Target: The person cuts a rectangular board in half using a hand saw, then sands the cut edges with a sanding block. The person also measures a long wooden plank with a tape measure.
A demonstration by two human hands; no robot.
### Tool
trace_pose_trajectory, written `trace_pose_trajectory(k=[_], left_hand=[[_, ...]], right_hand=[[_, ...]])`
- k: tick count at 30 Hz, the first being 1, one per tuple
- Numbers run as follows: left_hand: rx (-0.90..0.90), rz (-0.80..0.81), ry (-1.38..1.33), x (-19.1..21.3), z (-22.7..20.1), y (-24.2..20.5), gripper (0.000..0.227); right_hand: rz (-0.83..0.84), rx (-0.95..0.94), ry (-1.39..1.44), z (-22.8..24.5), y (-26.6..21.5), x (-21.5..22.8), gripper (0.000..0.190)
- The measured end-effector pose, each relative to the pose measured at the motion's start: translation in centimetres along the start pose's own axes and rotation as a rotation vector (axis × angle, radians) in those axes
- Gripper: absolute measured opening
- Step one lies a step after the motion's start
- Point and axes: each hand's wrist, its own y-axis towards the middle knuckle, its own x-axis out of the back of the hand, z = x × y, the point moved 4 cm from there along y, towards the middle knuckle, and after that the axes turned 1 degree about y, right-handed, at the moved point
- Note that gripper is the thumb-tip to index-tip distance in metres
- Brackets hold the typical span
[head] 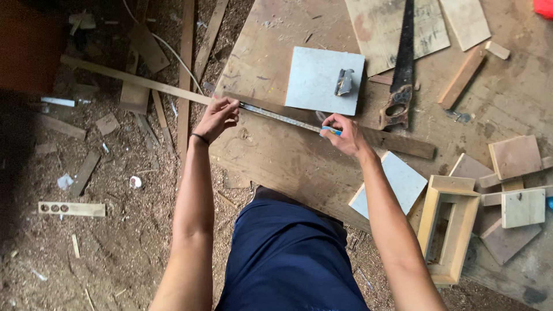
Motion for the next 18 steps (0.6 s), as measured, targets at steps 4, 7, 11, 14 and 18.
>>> trace_pose_trajectory(k=[4,7,11,14,18], left_hand=[[-0.065,-0.118,0.235,3.8,3.0,2.2,0.026],[-0.11,-0.302,0.361,6.1,4.8,3.7,0.029],[-0.306,-0.613,0.56,8.2,5.2,4.9,0.027],[-0.432,-0.763,0.636,8.5,5.4,5.3,0.021],[-0.358,-0.807,0.616,7.1,4.9,4.8,0.02]], right_hand=[[0.105,-0.235,-0.082,1.4,1.2,-1.7,0.05],[0.237,-0.299,-0.106,1.5,3.3,-4.8,0.057],[0.041,0.011,-0.138,1.6,5.8,-7.5,0.047],[-0.035,0.065,-0.158,1.0,6.9,-9.0,0.043],[-0.058,0.088,-0.149,0.1,7.8,-9.2,0.043]])
